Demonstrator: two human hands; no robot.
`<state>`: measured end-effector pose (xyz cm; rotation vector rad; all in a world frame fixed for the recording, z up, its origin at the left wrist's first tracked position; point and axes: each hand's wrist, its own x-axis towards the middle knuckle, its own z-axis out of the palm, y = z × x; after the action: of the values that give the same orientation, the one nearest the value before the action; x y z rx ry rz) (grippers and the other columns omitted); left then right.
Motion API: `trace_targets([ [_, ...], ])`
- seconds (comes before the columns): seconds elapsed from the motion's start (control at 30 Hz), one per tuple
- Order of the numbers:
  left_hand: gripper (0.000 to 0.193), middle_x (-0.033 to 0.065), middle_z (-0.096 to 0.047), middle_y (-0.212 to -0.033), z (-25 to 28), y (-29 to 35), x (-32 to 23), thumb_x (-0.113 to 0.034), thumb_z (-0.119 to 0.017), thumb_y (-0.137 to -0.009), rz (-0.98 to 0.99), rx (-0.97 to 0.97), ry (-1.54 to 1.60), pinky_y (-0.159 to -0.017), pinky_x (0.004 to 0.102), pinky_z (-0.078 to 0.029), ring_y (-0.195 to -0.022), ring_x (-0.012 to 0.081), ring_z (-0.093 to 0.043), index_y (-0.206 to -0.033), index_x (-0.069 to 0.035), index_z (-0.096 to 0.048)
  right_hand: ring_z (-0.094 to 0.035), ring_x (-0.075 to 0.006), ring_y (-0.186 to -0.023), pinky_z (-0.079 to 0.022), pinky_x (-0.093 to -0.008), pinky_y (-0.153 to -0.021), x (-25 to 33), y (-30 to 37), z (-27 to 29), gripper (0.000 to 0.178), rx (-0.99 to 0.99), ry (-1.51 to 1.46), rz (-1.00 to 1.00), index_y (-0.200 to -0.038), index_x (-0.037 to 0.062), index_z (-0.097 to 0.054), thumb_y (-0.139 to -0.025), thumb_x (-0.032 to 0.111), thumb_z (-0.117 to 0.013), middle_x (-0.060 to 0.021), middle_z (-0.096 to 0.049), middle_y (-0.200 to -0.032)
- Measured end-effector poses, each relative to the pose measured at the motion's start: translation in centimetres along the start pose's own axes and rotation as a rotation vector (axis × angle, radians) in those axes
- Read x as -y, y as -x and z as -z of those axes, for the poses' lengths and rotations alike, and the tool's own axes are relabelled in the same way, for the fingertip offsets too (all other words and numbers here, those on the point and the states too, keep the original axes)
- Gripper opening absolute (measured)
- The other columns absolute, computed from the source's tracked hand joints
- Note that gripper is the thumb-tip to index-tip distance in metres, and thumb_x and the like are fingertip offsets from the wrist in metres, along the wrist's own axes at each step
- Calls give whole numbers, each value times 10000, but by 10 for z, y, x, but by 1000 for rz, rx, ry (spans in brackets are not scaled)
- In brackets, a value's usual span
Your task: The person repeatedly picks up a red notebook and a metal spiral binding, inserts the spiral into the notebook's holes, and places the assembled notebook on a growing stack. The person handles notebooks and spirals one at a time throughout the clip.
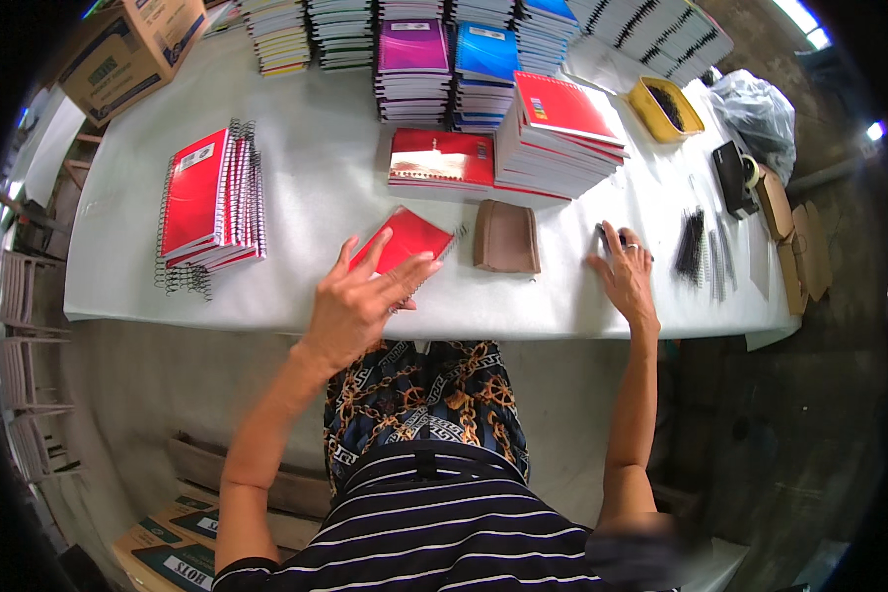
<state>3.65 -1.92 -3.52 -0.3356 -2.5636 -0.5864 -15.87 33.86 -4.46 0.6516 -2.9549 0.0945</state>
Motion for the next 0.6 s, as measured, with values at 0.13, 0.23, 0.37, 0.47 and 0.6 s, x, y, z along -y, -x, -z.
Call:
trace_targets([
  [0.13, 667, 34, -529, -1436, -19, 12, -10, -390, -644, -856, 136, -21, -160, -1121, 572, -298, -1404, 359, -378, -1457, -165, -463, -485, -346, -1205, -365, -475, -1040, -13, 10, -17, 451, -204, 21, 43, -1407, 115, -483, -966, 155, -568, -197, -513, -1279],
  [0.23, 634, 24, -469, -1492, -21, 13, -8, -445, -576, -904, 199, -11, -288, -1113, 571, -299, -1399, 361, -382, -1464, -176, -454, -564, -322, -1062, -462, -416, -920, 12, 18, -18, 413, -301, -110, 88, -1351, 53, -512, -946, 85, -583, -188, -567, -1174],
  [0.37, 587, 22, -490, -1474, -18, 10, -18, -391, -578, -938, 201, 15, -347, -1096, 572, -316, -1353, 369, -439, -1482, -231, -427, -656, -278, -893, -537, -367, -804, 120, 55, 14, 244, -188, -743, 310, -1077, 1, -610, -847, -13, -689, -140, -635, -1033],
  [0.47, 579, 27, -521, -1447, -19, 7, -22, -376, -574, -951, 249, -15, -260, -1080, 572, -330, -1308, 369, -490, -1487, -224, -417, -618, -276, -857, -529, -386, -748, 186, 68, 41, 260, -262, -683, 610, -992, 17, -594, -804, 98, -753, -111, -587, -972],
  [0.6, 576, 54, -573, -1386, -20, -1, -26, -350, -600, -944, 253, -68, -252, -1058, 577, -338, -1252, 385, -535, -1480, -227, -428, -611, -283, -844, -508, -400, -735, 200, 61, 38, 265, -270, -678, 637, -998, 18, -583, -805, 84, -752, -106, -596, -966],
])
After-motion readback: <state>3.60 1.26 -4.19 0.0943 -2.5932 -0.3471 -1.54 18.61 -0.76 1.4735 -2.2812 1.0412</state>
